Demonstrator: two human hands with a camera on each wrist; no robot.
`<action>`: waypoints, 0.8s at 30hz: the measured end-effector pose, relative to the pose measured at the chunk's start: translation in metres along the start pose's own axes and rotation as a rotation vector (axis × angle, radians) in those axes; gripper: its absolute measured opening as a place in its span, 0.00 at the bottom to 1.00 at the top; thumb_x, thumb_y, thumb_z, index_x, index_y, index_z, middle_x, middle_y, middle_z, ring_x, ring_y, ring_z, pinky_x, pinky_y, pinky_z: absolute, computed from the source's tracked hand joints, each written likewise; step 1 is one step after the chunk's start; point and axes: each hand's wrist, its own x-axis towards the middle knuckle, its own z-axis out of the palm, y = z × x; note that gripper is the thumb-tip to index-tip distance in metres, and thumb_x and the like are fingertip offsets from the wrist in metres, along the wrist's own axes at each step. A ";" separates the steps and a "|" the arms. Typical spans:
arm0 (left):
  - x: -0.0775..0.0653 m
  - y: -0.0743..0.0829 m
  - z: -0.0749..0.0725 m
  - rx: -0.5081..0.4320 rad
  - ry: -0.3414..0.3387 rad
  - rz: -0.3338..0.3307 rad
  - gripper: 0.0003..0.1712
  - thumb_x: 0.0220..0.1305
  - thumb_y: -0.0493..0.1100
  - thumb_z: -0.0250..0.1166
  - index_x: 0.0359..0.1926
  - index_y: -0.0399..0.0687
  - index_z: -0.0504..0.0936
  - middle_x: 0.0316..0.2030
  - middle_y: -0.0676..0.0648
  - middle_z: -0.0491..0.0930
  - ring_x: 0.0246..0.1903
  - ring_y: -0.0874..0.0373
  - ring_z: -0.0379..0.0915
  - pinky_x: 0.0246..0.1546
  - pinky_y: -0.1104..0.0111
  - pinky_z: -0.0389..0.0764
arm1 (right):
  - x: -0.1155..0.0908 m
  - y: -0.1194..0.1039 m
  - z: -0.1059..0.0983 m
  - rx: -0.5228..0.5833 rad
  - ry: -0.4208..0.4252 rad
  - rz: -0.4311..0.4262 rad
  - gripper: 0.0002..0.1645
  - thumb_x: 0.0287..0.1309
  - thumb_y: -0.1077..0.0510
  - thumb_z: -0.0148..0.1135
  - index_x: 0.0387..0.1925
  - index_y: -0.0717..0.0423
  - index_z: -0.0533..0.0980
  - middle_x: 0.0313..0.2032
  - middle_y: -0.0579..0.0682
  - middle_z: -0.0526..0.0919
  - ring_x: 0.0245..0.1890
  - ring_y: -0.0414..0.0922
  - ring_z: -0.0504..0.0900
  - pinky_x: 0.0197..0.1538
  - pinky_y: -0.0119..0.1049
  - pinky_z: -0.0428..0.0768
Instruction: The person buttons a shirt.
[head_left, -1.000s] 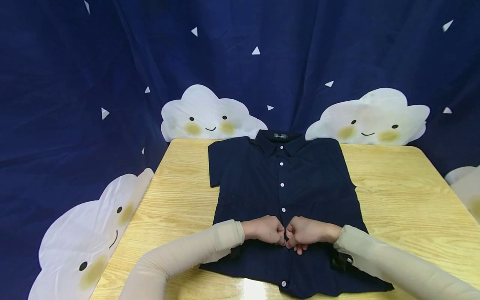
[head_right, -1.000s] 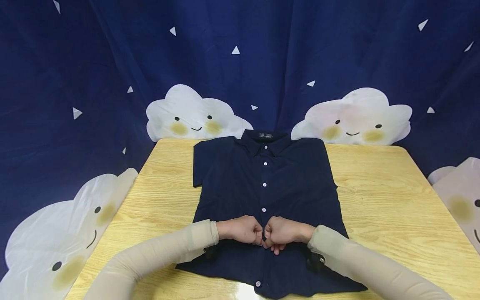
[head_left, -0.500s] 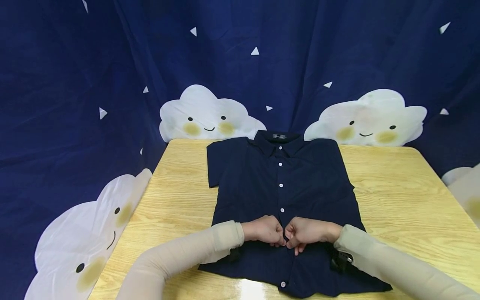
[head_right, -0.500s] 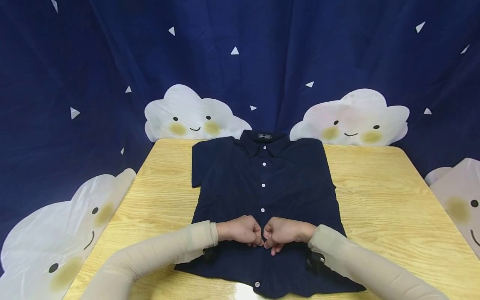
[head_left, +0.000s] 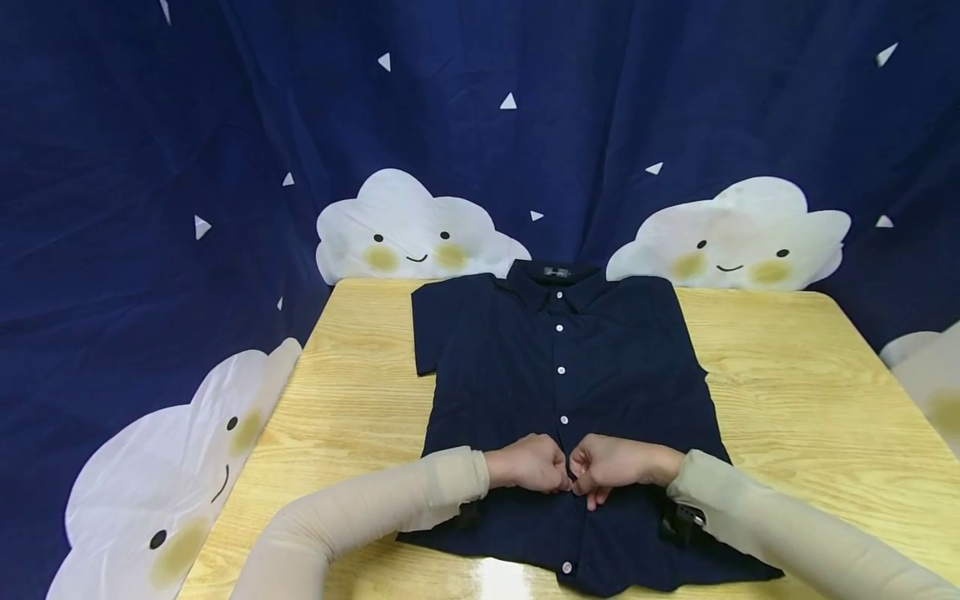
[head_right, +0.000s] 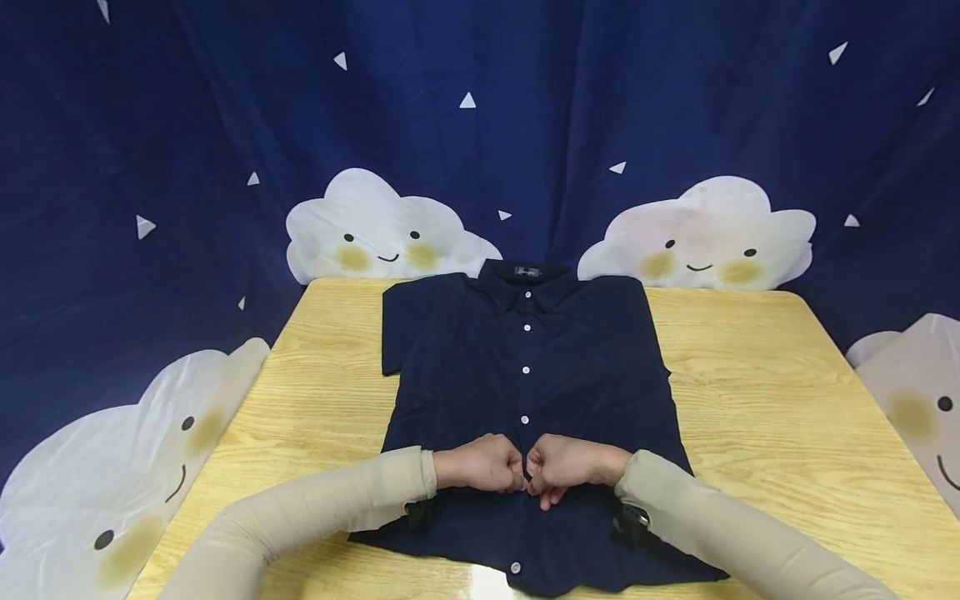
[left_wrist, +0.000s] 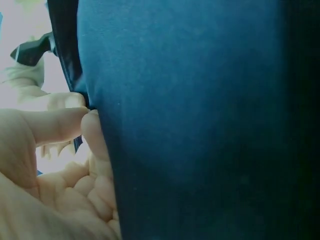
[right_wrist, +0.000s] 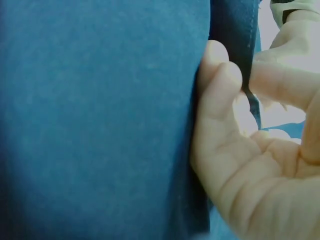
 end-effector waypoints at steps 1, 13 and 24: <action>0.000 0.000 0.001 0.028 0.007 -0.003 0.17 0.53 0.41 0.67 0.10 0.52 0.76 0.08 0.60 0.70 0.11 0.67 0.65 0.14 0.76 0.62 | 0.000 0.000 0.000 0.001 -0.007 -0.004 0.11 0.51 0.68 0.61 0.18 0.59 0.70 0.18 0.52 0.77 0.20 0.43 0.81 0.23 0.31 0.77; -0.001 0.000 0.000 -0.085 -0.029 -0.031 0.18 0.55 0.37 0.66 0.12 0.48 0.74 0.10 0.56 0.70 0.12 0.65 0.64 0.14 0.75 0.61 | 0.001 0.004 -0.005 0.030 -0.068 -0.023 0.03 0.51 0.72 0.58 0.25 0.66 0.73 0.22 0.56 0.81 0.21 0.41 0.81 0.25 0.30 0.78; -0.002 0.000 -0.003 -0.049 -0.077 -0.022 0.17 0.56 0.35 0.65 0.13 0.47 0.73 0.11 0.55 0.70 0.13 0.64 0.63 0.15 0.75 0.60 | 0.004 0.006 -0.005 -0.036 -0.037 -0.040 0.07 0.52 0.66 0.66 0.22 0.66 0.78 0.18 0.55 0.81 0.16 0.39 0.80 0.20 0.28 0.77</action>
